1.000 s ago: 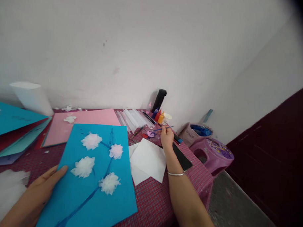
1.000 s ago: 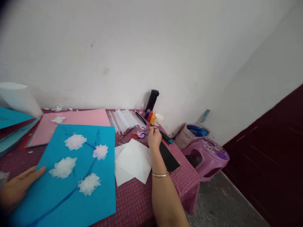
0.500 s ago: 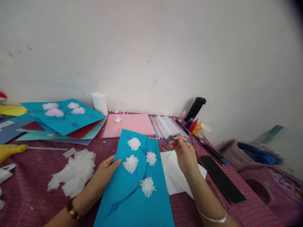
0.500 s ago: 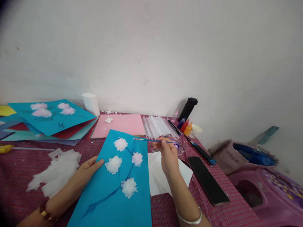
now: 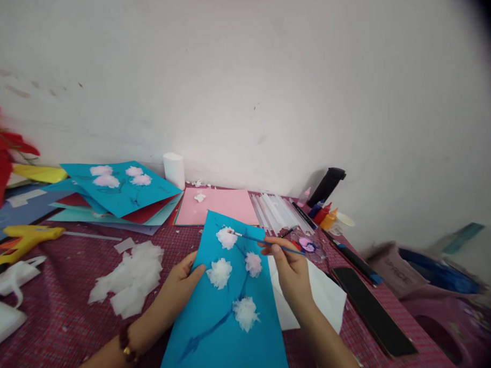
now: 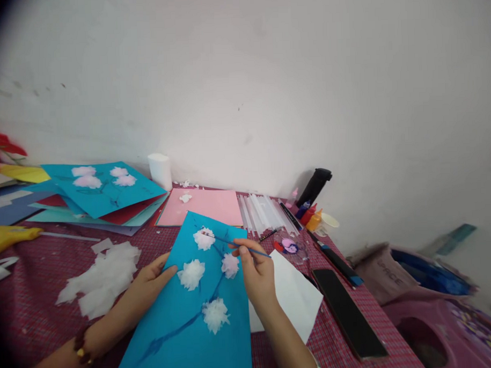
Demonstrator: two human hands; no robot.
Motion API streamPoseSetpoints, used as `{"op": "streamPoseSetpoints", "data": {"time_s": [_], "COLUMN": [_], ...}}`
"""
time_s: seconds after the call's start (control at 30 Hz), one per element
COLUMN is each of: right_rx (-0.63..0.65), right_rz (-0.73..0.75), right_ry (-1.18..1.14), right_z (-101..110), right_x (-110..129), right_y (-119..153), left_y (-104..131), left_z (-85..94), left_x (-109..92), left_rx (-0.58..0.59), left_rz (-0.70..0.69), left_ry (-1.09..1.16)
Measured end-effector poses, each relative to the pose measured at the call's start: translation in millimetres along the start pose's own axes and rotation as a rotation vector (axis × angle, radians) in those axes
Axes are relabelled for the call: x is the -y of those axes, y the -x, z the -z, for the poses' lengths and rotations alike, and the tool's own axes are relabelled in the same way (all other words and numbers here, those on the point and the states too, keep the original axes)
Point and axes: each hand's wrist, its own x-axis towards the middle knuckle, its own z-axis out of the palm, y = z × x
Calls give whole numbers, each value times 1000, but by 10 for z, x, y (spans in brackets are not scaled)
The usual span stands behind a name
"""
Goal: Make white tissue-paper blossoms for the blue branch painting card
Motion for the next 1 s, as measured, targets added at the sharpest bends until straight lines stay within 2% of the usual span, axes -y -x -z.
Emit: {"op": "streamPoseSetpoints", "data": {"time_s": [0.23,0.43,0.57,0.73,0.8,0.9,1.0], "right_rx": [-53,-71,-123,-85,-113,-173,-170], "right_rz": [64,82,112,72,73,77,25], "right_ry": [74,125,85,89,74,-20,-189], "right_z": [-68,-26,14,46,91,170,204], "right_x": [121,158,170,190,174,109,39], "right_y": [6,1,18,23,13,-12,-36], "left_y": [24,60,64,71,71,47,10], "left_z": [36,35,32,31,39,63,84], "left_x": [40,33,27,30,42,65,72], "left_rx": [-9,-24,-28,-30,-23,-29,-54], "left_rz": [-164,-310,-316,-326,-316,-303,-268], "left_ry": [-163,-276,-311,-321,-332,-340,-276]}}
